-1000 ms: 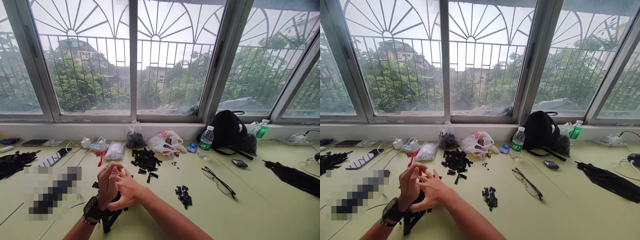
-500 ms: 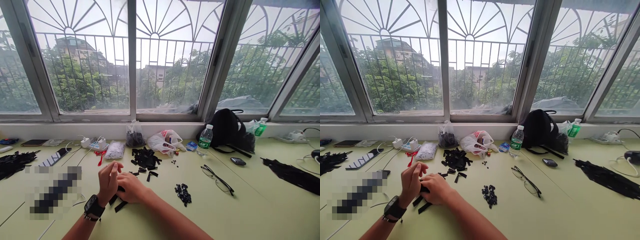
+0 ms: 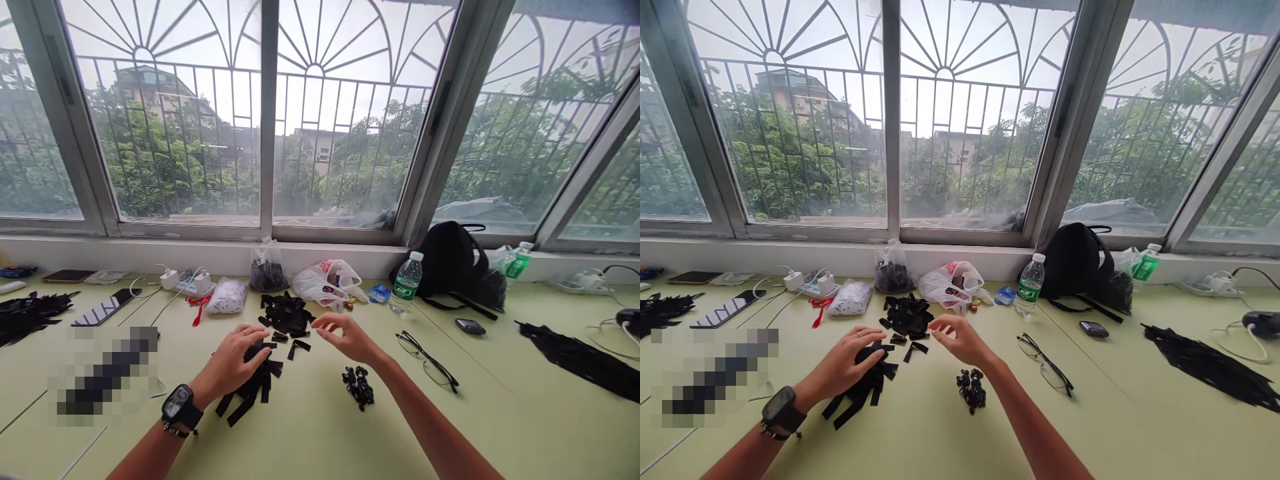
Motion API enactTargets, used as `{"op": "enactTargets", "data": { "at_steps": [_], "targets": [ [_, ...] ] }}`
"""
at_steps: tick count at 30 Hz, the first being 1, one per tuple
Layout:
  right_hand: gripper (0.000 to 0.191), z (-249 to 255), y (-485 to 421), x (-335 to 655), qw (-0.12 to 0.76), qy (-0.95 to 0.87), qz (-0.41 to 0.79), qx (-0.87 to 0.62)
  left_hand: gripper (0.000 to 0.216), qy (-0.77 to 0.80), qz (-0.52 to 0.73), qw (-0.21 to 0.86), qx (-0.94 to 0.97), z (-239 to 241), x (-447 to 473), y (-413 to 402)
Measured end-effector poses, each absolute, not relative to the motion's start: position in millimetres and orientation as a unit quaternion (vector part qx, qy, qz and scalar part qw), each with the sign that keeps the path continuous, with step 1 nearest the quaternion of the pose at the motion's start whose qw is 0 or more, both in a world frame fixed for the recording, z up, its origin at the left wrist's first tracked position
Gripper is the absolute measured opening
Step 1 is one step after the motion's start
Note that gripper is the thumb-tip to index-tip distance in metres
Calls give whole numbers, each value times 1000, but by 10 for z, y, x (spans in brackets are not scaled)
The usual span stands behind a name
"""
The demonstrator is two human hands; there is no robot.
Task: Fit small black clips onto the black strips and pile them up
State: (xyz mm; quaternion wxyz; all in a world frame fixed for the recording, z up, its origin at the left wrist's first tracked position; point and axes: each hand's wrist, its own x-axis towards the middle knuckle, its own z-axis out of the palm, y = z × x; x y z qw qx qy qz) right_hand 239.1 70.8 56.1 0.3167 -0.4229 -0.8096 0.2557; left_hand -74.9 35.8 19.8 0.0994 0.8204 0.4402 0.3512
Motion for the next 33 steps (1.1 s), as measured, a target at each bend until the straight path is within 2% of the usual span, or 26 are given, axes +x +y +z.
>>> {"op": "enactTargets", "data": {
  "at_steps": [4, 8, 11, 18, 23, 27, 30, 33],
  "targets": [
    [33, 373, 558, 2488, 293, -841, 207, -405, 31, 431, 322, 105, 836, 89, -749, 337],
    [54, 180, 456, 2113, 167, -911, 164, -338, 23, 443, 315, 123, 830, 78, -755, 324],
    [53, 75, 582, 1854, 111, -912, 143, -368, 23, 443, 304, 125, 834, 93, -750, 318],
    [54, 4, 1133, 1625, 74, -905, 127, -400, 22, 425, 308, 124, 842, 84, -699, 310],
    [54, 93, 1242, 1609, 78, -913, 99, -388, 21, 416, 312, 133, 844, 125, -660, 278],
    [54, 247, 1103, 1879, 177, -916, 79, -352, 19, 415, 293, 123, 853, 159, -612, 234],
    [34, 340, 971, 2259, 243, -887, 104, -380, 20, 415, 280, 105, 859, 161, -558, 197],
    [24, 381, 892, 2675, 211, -860, 206, -417, 17, 425, 263, 89, 862, 148, -520, 173]
  ]
}}
